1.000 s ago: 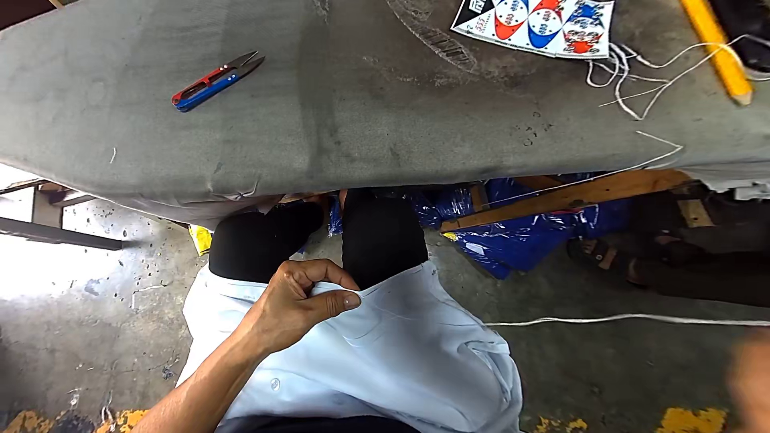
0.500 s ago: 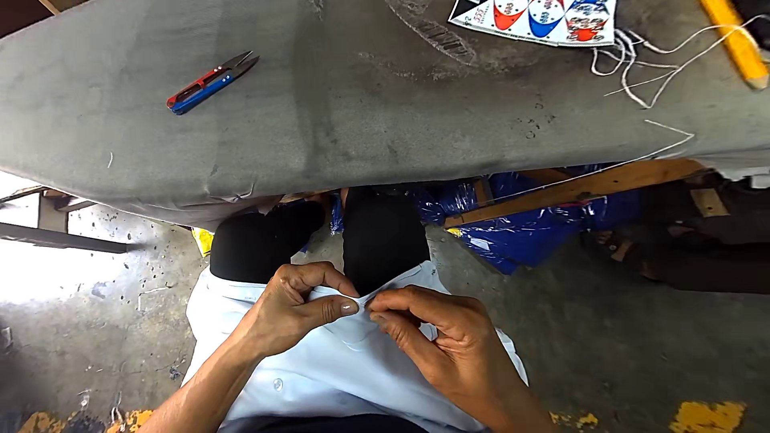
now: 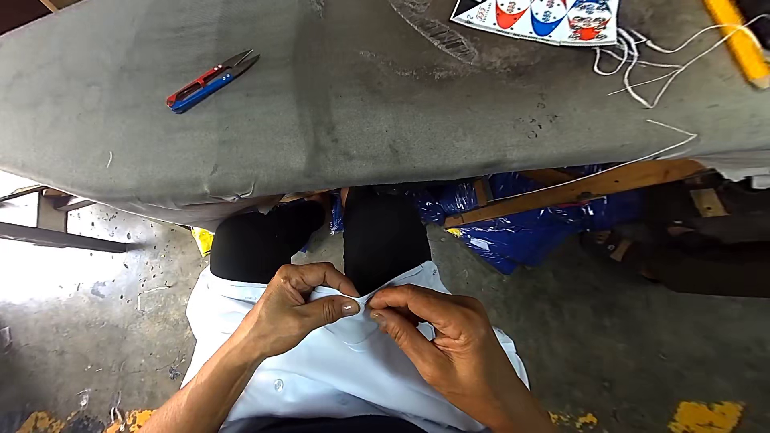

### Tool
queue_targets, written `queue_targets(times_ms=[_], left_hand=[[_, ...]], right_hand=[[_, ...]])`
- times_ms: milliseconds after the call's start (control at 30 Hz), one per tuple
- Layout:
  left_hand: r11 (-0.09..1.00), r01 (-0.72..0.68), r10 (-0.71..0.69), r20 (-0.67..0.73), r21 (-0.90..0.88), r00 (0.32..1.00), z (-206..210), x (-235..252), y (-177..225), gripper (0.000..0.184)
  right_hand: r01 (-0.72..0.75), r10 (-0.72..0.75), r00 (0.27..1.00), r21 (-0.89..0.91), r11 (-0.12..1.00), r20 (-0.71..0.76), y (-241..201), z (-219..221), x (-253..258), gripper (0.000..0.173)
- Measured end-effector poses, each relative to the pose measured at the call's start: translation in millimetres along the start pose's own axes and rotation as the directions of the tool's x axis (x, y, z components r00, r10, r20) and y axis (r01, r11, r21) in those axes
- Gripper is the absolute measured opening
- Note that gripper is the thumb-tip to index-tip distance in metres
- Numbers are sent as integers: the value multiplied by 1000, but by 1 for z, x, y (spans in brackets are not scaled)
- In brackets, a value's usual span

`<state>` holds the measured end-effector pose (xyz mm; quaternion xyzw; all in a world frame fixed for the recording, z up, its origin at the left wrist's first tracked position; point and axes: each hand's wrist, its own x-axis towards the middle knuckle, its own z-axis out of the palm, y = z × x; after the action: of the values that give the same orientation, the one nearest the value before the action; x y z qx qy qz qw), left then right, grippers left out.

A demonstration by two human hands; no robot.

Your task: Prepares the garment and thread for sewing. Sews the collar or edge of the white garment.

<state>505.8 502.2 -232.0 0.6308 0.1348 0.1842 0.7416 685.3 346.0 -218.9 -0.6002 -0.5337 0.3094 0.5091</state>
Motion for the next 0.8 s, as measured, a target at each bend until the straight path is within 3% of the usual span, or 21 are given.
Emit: queue_targets(times_ms=[800], left_hand=[[1000, -2, 2, -2, -18, 1000, -2, -1, -1, 9]], right_hand=[[-14, 14, 999, 0, 1000, 40, -1, -1, 4, 16]])
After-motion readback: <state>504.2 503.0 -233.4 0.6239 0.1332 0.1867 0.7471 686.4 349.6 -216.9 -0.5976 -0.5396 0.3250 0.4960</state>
